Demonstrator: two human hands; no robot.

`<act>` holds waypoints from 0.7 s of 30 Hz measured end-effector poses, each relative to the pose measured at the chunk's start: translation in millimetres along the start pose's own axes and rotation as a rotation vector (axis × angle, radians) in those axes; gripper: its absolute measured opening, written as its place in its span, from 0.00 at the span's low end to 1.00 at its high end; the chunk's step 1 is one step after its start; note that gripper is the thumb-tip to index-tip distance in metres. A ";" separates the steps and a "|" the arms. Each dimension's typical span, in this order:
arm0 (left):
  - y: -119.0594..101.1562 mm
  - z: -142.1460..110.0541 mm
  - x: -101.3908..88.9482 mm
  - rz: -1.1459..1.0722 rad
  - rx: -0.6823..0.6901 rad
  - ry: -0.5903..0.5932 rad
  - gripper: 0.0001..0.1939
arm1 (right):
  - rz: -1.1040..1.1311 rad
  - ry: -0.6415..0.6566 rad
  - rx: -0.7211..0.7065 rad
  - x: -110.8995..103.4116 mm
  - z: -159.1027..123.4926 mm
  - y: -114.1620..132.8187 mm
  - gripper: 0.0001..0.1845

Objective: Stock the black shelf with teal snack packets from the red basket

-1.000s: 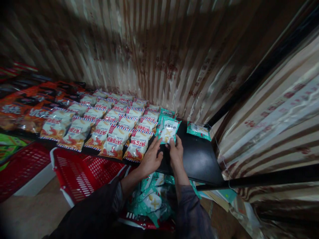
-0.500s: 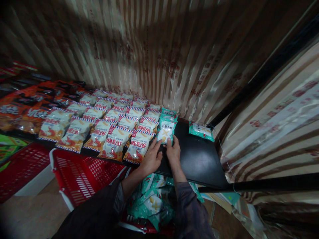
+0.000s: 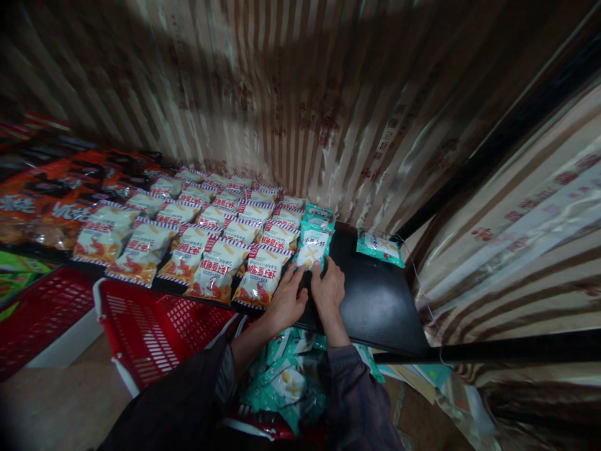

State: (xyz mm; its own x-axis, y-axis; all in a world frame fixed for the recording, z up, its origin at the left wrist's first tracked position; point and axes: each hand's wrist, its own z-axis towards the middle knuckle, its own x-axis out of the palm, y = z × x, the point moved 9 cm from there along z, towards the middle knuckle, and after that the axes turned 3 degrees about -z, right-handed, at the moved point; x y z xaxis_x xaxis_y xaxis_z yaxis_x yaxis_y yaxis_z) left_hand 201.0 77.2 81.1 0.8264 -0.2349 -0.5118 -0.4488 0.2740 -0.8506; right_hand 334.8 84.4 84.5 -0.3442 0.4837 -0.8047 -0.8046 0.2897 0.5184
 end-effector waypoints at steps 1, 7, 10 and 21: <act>0.1 -0.2 0.1 0.002 0.004 -0.003 0.31 | -0.001 -0.025 -0.014 -2.0 -0.2 0.7 0.31; -1.9 -2.1 -0.3 0.019 -0.017 0.001 0.33 | 0.067 -0.142 -0.105 -10.7 3.7 4.3 0.33; -3.2 -2.2 -3.1 0.025 -0.045 -0.015 0.33 | 0.174 -0.145 -0.107 -9.6 11.2 2.0 0.35; 3.3 -1.6 4.2 0.028 -0.055 0.014 0.34 | 0.404 -0.005 -0.013 14.4 23.4 -4.0 0.39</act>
State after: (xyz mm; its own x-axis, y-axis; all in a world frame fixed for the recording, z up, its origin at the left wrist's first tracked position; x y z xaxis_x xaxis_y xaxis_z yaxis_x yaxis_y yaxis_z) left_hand 202.4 75.5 76.0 0.8085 -0.2414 -0.5367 -0.4899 0.2293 -0.8411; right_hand 344.4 109.5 77.7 -0.6318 0.5609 -0.5350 -0.6110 0.0644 0.7890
